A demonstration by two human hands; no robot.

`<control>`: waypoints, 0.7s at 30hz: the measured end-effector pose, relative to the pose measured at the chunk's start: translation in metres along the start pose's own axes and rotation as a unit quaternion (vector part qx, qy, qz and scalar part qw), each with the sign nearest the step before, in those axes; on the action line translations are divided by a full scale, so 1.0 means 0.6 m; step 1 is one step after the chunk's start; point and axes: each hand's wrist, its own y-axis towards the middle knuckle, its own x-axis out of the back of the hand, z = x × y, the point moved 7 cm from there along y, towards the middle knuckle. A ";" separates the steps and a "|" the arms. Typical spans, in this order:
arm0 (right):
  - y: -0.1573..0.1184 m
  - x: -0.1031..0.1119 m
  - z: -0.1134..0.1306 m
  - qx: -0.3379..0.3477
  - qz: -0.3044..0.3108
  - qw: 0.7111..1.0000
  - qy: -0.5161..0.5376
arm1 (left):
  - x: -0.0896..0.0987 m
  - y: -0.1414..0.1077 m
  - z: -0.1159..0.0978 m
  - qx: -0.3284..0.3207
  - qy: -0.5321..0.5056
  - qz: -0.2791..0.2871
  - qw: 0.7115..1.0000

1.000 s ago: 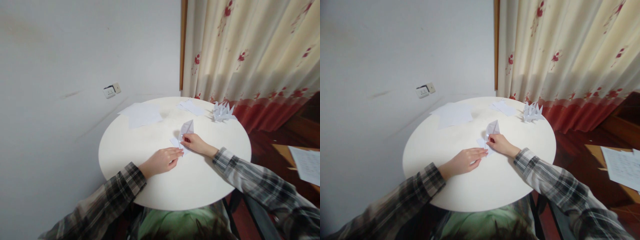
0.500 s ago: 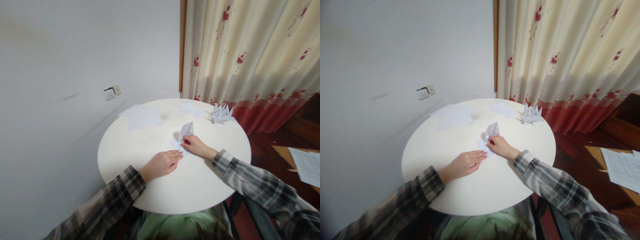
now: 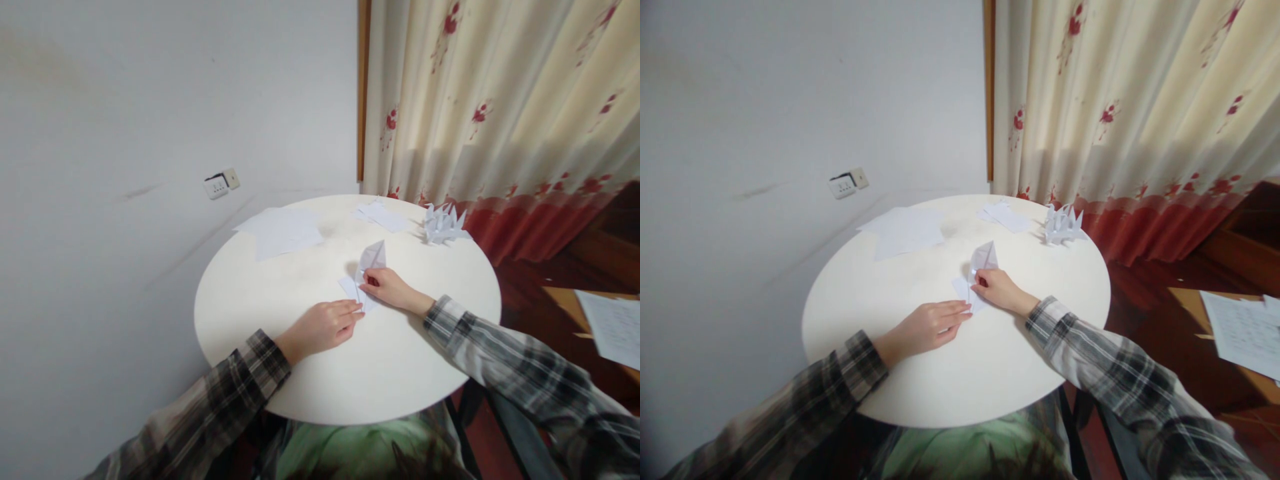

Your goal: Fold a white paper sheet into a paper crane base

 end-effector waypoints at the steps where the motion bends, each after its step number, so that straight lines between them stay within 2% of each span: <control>1: 0.000 0.000 0.000 0.000 -0.001 1.000 0.002 | 0.000 0.000 0.000 0.000 -0.003 -0.003 1.000; 6: 0.001 0.000 -0.002 0.001 0.001 1.000 0.002 | 0.000 -0.001 0.002 0.009 -0.028 -0.001 1.000; 12: 0.002 -0.001 -0.004 -0.002 0.003 1.000 -0.002 | 0.001 0.005 0.013 0.072 -0.057 0.011 0.996; 16: 0.002 0.000 -0.002 -0.003 -0.005 1.000 0.006 | -0.006 0.009 0.012 0.054 -0.047 0.037 0.997; 21: 0.002 0.000 -0.002 -0.005 -0.007 1.000 0.012 | -0.010 0.006 0.014 0.049 -0.042 0.040 0.997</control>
